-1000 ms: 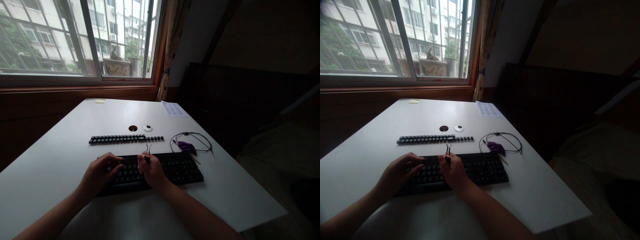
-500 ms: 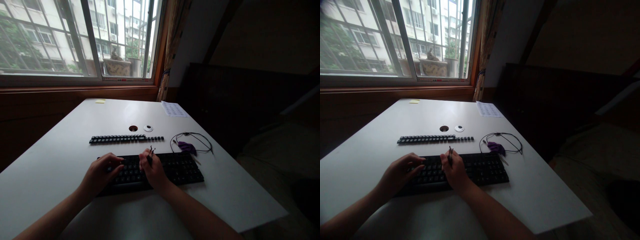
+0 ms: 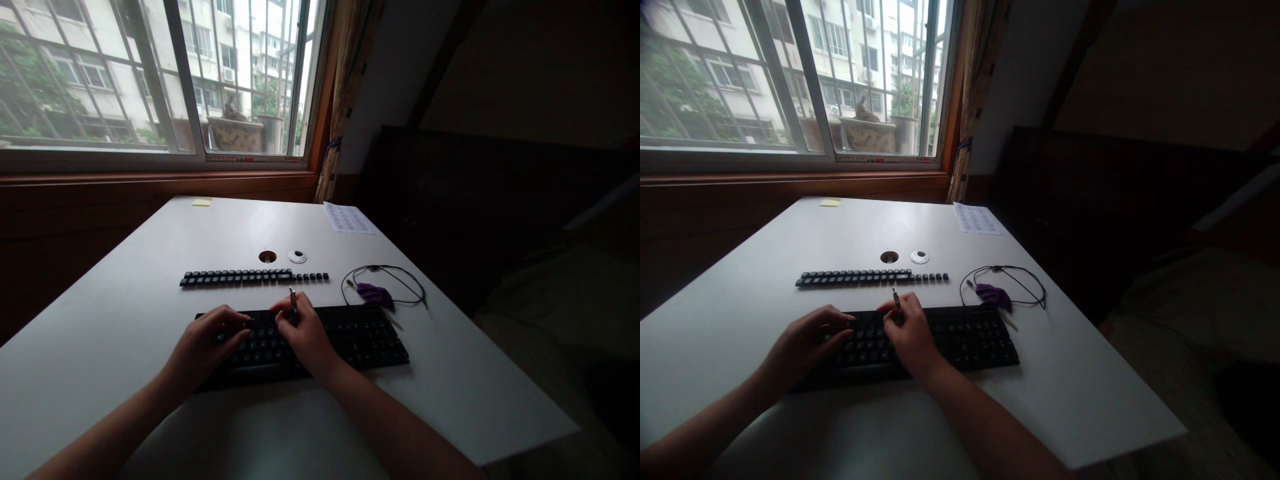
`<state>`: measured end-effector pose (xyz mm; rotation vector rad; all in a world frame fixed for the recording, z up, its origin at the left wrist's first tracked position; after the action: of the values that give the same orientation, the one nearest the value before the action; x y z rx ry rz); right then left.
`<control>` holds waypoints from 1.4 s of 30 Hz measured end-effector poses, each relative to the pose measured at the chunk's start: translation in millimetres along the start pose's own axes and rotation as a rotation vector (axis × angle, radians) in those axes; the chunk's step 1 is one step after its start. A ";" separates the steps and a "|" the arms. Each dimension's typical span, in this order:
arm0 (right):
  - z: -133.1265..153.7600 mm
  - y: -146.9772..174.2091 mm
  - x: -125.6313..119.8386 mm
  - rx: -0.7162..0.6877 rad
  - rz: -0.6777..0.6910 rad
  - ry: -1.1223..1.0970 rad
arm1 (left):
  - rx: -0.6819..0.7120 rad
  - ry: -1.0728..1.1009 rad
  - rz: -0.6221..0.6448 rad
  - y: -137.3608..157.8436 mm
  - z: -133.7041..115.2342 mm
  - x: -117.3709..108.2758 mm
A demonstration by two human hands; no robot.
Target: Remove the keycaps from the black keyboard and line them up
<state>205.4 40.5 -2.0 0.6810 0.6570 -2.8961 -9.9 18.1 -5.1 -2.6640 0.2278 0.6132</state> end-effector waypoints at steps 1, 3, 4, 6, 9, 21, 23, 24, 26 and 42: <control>0.2 -0.3 0.0 0.000 0.005 0.006 | 0.003 -0.008 0.006 -0.4 -1.1 0.1; 0.2 -0.6 -0.1 -0.005 0.012 0.019 | 0.017 -0.035 0.015 -1.1 -3.2 0.2; 0.2 -0.6 -0.1 -0.010 0.018 0.025 | 0.023 -0.047 0.018 -1.4 -4.0 0.3; 0.1 -0.4 -0.4 -0.019 0.033 0.036 | 0.032 -0.059 0.025 -1.6 -4.6 0.4; 1.3 -0.2 -1.6 -0.036 0.056 0.047 | 0.039 -0.051 0.036 -1.8 -4.1 1.1; 1.9 -0.3 -5.0 -0.072 0.065 0.071 | 0.034 -0.080 0.048 -3.1 -5.0 3.3; 1.3 0.3 -4.2 -0.082 0.074 0.075 | 0.040 -0.087 0.045 -3.3 -3.9 3.7; 1.3 0.3 -4.0 -0.090 0.079 0.080 | 0.044 -0.089 0.041 -3.4 -3.6 3.9; 1.8 0.0 -4.2 -0.119 0.088 0.092 | 0.049 -0.090 0.034 -3.7 -3.1 4.1; -4.0 2.1 -4.4 -0.223 0.177 0.055 | -0.006 -0.028 0.044 -5.7 -4.5 3.9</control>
<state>211.3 40.3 -4.1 0.7485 0.8629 -2.6016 -3.3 21.1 -1.2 -2.6606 0.2775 0.6653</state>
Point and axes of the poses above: each hand's wrist, its own y-axis away from the middle knuckle, its own x-axis out of the palm, z = x × y, the point moved 1 cm from there along -y, towards the middle knuckle, and after that the axes turned 7 degrees about y, right-handed, at the moved point
